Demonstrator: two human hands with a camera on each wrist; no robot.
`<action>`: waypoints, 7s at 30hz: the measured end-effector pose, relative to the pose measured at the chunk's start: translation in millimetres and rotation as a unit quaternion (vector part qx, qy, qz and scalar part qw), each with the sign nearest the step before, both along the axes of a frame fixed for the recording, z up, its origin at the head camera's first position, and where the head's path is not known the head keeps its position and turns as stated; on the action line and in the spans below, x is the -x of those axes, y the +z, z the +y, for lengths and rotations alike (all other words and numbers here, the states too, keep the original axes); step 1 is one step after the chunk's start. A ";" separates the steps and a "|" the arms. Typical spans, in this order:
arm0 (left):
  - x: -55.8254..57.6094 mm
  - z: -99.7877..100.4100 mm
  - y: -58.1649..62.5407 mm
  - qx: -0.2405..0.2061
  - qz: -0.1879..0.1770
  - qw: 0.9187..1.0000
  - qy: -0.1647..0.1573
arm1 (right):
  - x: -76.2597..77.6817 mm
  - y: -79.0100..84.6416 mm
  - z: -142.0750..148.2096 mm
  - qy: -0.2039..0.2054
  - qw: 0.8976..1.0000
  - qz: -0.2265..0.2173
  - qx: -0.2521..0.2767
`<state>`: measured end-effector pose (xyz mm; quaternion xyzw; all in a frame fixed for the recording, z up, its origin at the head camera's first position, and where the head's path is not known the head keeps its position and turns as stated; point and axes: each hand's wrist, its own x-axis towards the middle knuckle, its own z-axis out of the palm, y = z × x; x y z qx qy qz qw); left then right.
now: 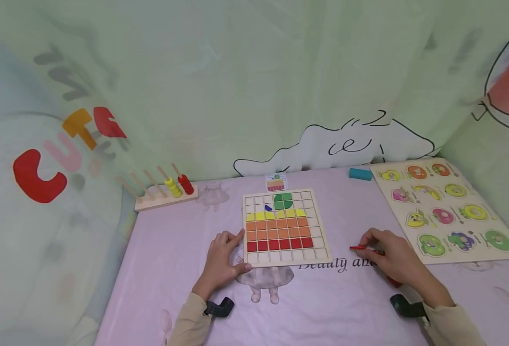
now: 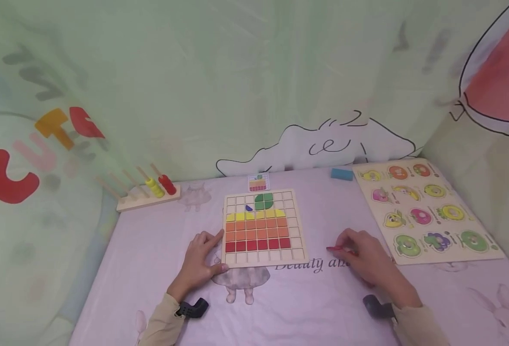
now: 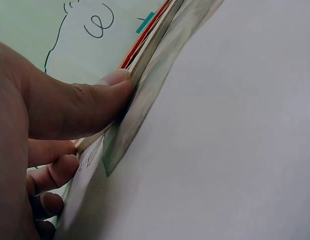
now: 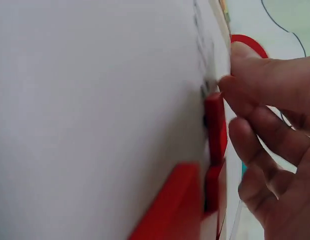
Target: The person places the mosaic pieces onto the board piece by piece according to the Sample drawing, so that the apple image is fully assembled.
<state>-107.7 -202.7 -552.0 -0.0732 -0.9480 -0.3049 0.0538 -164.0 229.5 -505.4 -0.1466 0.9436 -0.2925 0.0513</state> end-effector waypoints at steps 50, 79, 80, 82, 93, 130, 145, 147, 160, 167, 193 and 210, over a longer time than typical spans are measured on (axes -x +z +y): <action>0.1 0.5 2.8 -0.002 0.002 1.000 0.001 | 12.6 15.4 -144.7 -0.079 0.935 -0.180 0.294; 3.3 -3.1 6.3 -0.010 -0.003 1.000 -0.020 | -8.5 -1.5 -222.6 0.122 0.988 0.010 0.096; 3.3 -3.4 6.1 -0.011 -0.002 1.000 -0.020 | -8.4 -2.4 -223.5 0.125 0.988 0.018 0.089; 3.5 -4.2 5.4 -0.015 -0.001 1.000 -0.019 | -7.9 -4.0 -225.2 0.129 0.988 0.029 0.077; 3.3 -3.3 1.1 -0.008 -0.005 1.000 -0.012 | -6.6 -5.4 -227.8 0.143 0.988 0.039 0.046; 3.7 1.8 -1.1 -0.002 -0.002 1.000 -0.008 | -14.7 7.6 -222.0 0.125 0.990 0.054 0.033; 0.1 -1.2 -0.7 0.016 -0.001 1.000 0.002 | 19.7 36.6 -24.2 0.041 0.996 -0.047 -0.057; -0.1 -1.2 0.3 0.010 -0.002 1.000 0.000 | 18.8 33.4 -1.1 0.040 0.995 -0.066 -0.067; 0.1 0.9 5.5 -0.004 -0.012 1.000 0.001 | 6.2 7.7 17.6 0.034 0.997 -0.043 -0.055; 0.9 -0.1 2.6 0.005 -0.011 1.000 0.003 | 7.1 8.2 -2.8 0.048 0.999 0.003 0.014; 0.0 0.4 -0.1 0.012 -0.004 1.000 0.005 | -7.3 -6.6 -178.4 0.114 0.977 0.005 0.181; 0.3 0.5 3.0 -0.003 -0.007 1.000 0.002 | -15.2 -2.6 -202.6 0.129 0.988 0.029 0.076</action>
